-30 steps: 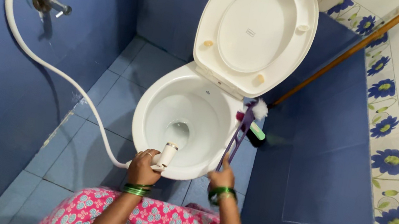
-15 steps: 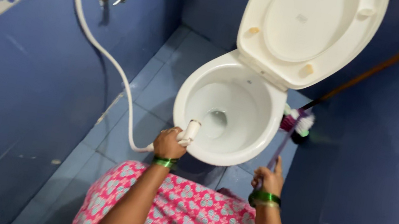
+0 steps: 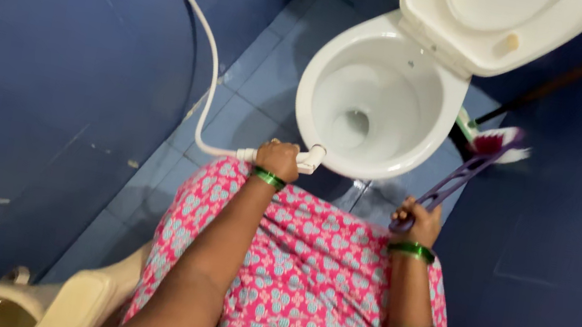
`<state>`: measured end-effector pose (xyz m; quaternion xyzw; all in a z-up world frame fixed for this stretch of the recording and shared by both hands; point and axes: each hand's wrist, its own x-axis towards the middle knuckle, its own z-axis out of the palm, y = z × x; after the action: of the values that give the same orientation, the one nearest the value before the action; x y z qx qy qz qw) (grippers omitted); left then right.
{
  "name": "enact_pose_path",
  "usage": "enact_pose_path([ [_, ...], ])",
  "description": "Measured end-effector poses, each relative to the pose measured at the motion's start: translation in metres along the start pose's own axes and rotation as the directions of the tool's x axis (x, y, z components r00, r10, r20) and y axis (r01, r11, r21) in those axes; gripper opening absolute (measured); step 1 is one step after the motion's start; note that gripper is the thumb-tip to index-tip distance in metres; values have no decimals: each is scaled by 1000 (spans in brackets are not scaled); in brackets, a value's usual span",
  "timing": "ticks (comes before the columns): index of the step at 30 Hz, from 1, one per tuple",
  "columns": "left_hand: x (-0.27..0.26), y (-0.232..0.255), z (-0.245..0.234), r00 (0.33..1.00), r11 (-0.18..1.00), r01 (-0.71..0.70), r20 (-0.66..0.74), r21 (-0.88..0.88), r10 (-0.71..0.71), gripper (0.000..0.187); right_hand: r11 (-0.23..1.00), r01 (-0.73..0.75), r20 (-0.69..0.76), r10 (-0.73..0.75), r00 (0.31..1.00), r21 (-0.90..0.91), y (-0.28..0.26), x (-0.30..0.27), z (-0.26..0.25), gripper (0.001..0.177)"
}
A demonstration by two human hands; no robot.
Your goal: The person cleans a white toilet bowl using a handheld bidet sprayer and a long-handled toilet brush. They scrub the interior surfaces and the underside of the toilet seat while simultaneously rinsing with water.
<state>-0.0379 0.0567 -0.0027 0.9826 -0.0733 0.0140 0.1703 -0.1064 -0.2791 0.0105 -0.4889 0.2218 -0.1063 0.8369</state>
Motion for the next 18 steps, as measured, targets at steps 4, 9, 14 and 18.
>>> enact_pose_path([
  [4,-13,6,10,988,984,-149,-19,97,152,14,992,92,-46,-96,994,-80,0,3,-1,41],
  [9,-20,10,24,963,955,-258,-39,144,266,11,993,107,-47,-109,993,-38,2,12,-12,52],
  [14,-17,12,37,939,910,-337,10,239,345,13,998,69,-61,-69,996,-13,6,14,-6,52],
  [18,-12,29,51,913,882,-407,70,237,402,15,1000,27,-84,-26,996,9,1,9,5,55],
])
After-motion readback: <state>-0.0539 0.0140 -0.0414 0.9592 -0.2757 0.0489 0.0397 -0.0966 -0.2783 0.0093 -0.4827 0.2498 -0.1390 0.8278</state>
